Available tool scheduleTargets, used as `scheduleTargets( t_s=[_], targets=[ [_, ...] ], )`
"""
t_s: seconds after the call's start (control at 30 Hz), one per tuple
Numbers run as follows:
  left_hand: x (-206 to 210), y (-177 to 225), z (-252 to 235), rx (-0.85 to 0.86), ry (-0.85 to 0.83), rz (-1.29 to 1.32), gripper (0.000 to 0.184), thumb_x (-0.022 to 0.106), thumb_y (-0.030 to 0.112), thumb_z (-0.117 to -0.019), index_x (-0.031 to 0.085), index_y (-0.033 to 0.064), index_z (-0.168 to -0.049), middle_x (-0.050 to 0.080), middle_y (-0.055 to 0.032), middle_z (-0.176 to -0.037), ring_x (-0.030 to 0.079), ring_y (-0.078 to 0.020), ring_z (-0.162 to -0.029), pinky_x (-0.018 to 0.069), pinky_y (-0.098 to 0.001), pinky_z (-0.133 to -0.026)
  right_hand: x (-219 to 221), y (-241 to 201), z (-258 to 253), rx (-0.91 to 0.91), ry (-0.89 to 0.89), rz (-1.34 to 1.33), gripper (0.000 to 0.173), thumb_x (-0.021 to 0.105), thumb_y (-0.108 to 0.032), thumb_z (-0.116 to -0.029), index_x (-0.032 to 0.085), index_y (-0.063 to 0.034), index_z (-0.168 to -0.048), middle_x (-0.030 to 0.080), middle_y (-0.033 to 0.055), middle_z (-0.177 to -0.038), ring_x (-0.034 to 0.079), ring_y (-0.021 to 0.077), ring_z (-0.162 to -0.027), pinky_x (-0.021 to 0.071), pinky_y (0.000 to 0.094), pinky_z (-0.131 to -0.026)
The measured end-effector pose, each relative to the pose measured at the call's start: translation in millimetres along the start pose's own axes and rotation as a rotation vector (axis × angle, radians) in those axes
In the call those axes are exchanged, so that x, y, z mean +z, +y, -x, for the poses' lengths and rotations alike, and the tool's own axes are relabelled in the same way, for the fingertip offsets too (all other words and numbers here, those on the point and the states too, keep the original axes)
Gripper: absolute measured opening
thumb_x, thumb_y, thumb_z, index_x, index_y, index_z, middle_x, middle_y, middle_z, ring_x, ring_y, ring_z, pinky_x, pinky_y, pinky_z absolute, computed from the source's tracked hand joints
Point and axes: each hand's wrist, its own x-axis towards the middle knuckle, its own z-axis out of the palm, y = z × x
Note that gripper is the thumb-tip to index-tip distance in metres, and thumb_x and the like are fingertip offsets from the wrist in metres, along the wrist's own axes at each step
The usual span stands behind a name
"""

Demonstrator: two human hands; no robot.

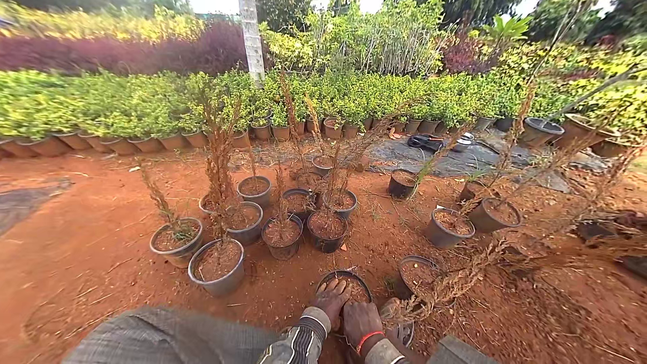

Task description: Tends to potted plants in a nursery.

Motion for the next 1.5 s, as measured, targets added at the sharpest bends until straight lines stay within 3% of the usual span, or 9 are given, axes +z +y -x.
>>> scheduleTargets(
  t_s=[0.17, 0.47, 0.83, 1.5],
  targets=[
    [10.2, -0.6, 3.0, 0.051, 0.061, -0.047, 0.098, 0.081, 0.021, -0.0799, 0.03, 0.0186, -0.163, 0.018, -0.0056, -0.173, 0.012, -0.0332, -0.16, 0.0178, -0.0601, -0.126, 6.4, -1.0, 11.8, 0.017, 0.0, -0.026, 0.036, 0.048, -0.023, -0.1032, 0.062, 0.0017, -0.124, 0.068, 0.0231, -0.122, 0.065, 0.0399, -0.117, 0.0511, 0.0585, -0.093],
    [2.9, 1.9, 5.5, 0.078, 0.002, -0.044, 0.093, 0.078, 0.03, -0.0868, 0.028, 0.0205, -0.164, 0.015, -0.0036, -0.174, 0.009, -0.0295, -0.161, 0.0152, -0.0565, -0.127, 23.2, 9.6, 22.4, 0.034, -0.012, -0.057, 0.033, 0.046, -0.017, -0.1025, 0.059, -0.0023, -0.129, 0.068, 0.0212, -0.123, 0.066, 0.0386, -0.116, 0.0512, 0.0562, -0.094],
    [2.1, -5.0, -7.7, 0.096, -0.022, -0.038, 0.1, 0.082, 0.035, -0.0827, 0.026, 0.0202, -0.165, 0.015, -0.0041, -0.174, 0.009, -0.0288, -0.161, 0.0145, -0.0549, -0.128, 30.9, 14.7, 31.5, 0.05, -0.024, -0.075, 0.035, 0.043, -0.022, -0.1058, 0.056, -0.0023, -0.132, 0.07, 0.0223, -0.119, 0.066, 0.0396, -0.115, 0.0497, 0.0562, -0.096],
    [0.0, -8.9, -9.3, 0.103, -0.003, 0.02, 0.106, 0.087, 0.033, -0.0779, 0.027, 0.0196, -0.164, 0.019, -0.0026, -0.173, 0.012, -0.0272, -0.16, 0.0163, -0.0533, -0.128, 31.3, 17.3, 52.9, 0.087, -0.021, -0.064, 0.035, 0.048, -0.015, -0.1015, 0.057, -0.0008, -0.133, 0.07, 0.0256, -0.116, 0.067, 0.0437, -0.112, 0.0529, 0.0601, -0.09]
  ],
)
